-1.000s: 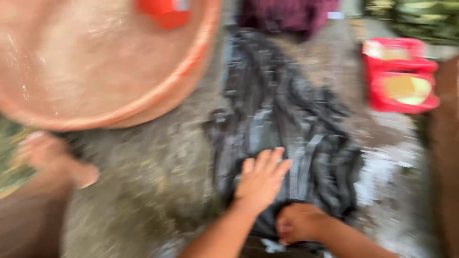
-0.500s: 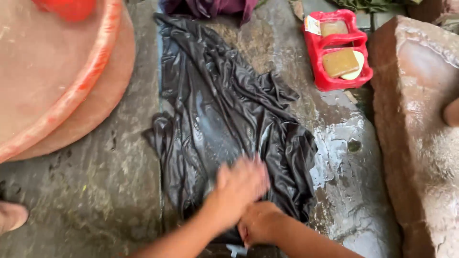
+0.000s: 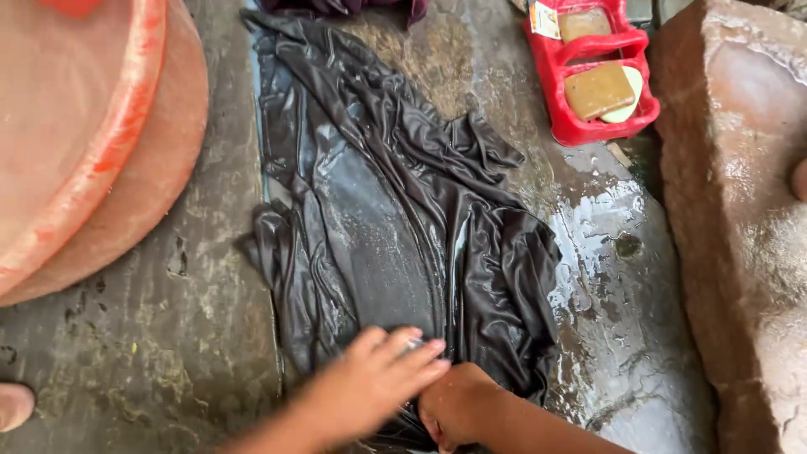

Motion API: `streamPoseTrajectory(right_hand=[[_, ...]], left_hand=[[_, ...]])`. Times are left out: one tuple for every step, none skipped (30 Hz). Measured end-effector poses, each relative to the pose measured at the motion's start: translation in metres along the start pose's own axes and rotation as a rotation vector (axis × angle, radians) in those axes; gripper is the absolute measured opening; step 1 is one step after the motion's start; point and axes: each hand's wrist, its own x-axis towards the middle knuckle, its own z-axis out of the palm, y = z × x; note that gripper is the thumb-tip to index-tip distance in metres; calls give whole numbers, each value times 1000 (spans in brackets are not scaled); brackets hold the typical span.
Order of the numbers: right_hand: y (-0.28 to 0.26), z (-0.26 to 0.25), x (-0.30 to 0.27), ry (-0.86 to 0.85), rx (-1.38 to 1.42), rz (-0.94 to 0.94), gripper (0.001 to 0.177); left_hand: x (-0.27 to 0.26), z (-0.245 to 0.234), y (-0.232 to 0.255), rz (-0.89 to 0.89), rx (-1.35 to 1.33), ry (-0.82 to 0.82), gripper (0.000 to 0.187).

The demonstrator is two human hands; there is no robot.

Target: Hand-washing clothes on a stone floor using soap and a scrub brush.

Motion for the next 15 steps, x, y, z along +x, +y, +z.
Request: streamPoseTrajectory(right_hand=[[-2,-5,-1,-2,1,7,18],[-4,-10,-1,-34,11,27,17],[-10,-14,1,-61,27,41,16],[-8,-13,1,-59,34,43,16],[-6,-12,2,-67,41,34,14],[-5,-10,2,-75,48,26,14],[-7,-16,0,-74,41,23,14],[-9,-22,-1,-85,58,53,11],[-13,-25,-4,-105,81,76,10],[-13,-10,1,-112,78,66,10],[-7,0,7,-23,24,62,7],[0,9,14,65,-32,57,8],[-1,7,14,58,-31,57,8],[-1,5,14,-14,-35,65,9],[-2,2,16,-80,-34,80,10]], left_hand=[[23,-20,-34,3,-4,6,49],[46,-40,-67,-178,75,-257,45],[66,-62,-101,-359,159,-524,41],[70,-59,-123,-352,157,-526,41],[74,-56,-144,-493,222,-492,39],[78,-54,-165,-634,285,-456,38],[79,-43,-161,-640,291,-454,38],[81,-32,-157,-669,376,-186,45],[80,-22,-149,-695,454,73,53],[59,-16,-103,-704,457,64,53],[43,-12,-64,-541,463,24,53],[21,-14,-25,-377,469,-15,54],[-9,-9,-28,-382,464,-16,54],[-40,-2,-30,-155,194,-58,45],[-70,5,-36,84,-77,-92,38]])
